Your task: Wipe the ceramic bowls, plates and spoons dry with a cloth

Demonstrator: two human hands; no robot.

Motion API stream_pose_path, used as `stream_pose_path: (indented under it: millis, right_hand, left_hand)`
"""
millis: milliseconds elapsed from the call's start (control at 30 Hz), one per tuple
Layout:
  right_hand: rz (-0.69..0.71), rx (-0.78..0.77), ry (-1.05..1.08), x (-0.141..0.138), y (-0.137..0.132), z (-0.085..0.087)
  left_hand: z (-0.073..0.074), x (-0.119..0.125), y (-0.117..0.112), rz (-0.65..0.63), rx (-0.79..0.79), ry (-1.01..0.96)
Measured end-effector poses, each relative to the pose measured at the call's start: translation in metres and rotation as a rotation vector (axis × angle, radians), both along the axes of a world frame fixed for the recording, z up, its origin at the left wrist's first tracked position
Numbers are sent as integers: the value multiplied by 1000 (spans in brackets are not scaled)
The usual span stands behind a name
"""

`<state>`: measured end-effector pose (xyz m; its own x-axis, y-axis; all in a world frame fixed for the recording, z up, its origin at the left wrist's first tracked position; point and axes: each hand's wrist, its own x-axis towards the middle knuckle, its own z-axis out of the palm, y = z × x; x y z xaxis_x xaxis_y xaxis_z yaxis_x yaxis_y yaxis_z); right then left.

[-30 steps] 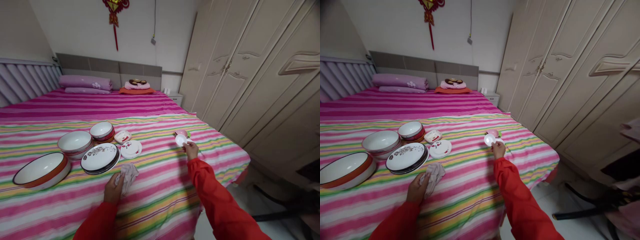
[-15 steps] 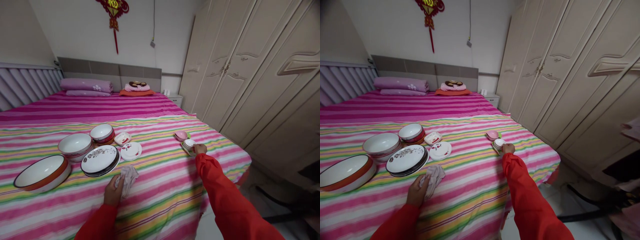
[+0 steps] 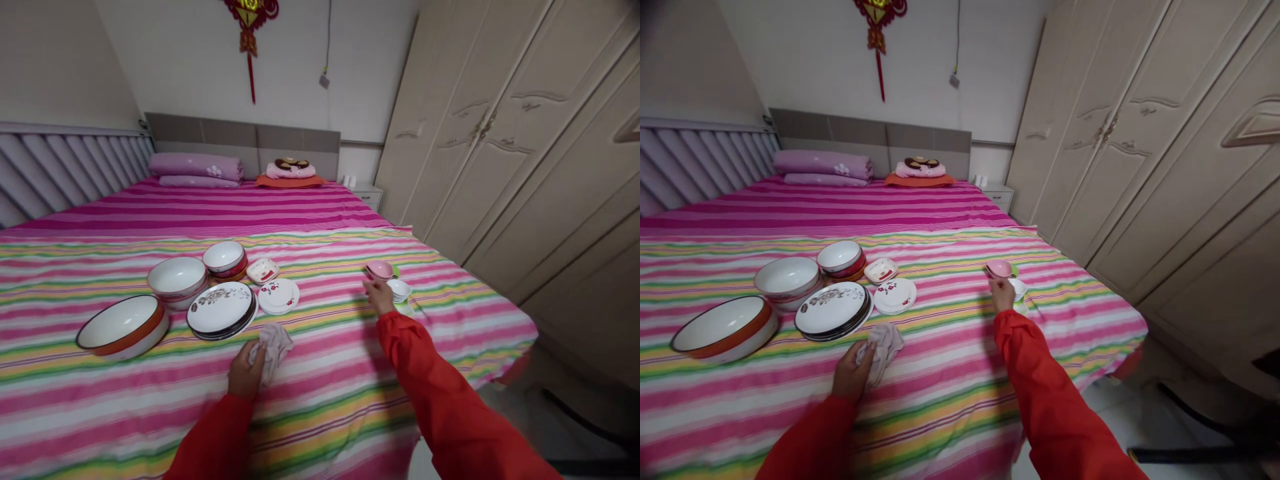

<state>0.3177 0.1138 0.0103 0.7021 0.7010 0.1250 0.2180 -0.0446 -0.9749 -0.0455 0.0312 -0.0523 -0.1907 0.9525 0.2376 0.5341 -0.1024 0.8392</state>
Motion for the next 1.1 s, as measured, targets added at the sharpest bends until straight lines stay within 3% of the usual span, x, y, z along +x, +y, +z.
stream_pose_path:
  millis: [167,267,367,600,833,1100]
  right_hand:
    - [375,-88,17,-106,14,-18]
    - [425,-135,-15,-156,20,-27]
    - [382,-181,-55,-183,27,-29]
    - [398,-418,-301,-192,32,-23]
    - [397,-468,-259,-193,32,-20]
    - [350,-444,-99,-196,34,-18]
  left_hand:
    - [-1,0,1,-31,7,-26]
    - [-3,-1,2,-42,5,-22]
    - [-3,-1,2,-60,2,-27]
    - [-4,0,1,-36,21,-38]
    - [-3,5,-3,33,16,-41]
    - [-2,2,-2,-29,12,-14]
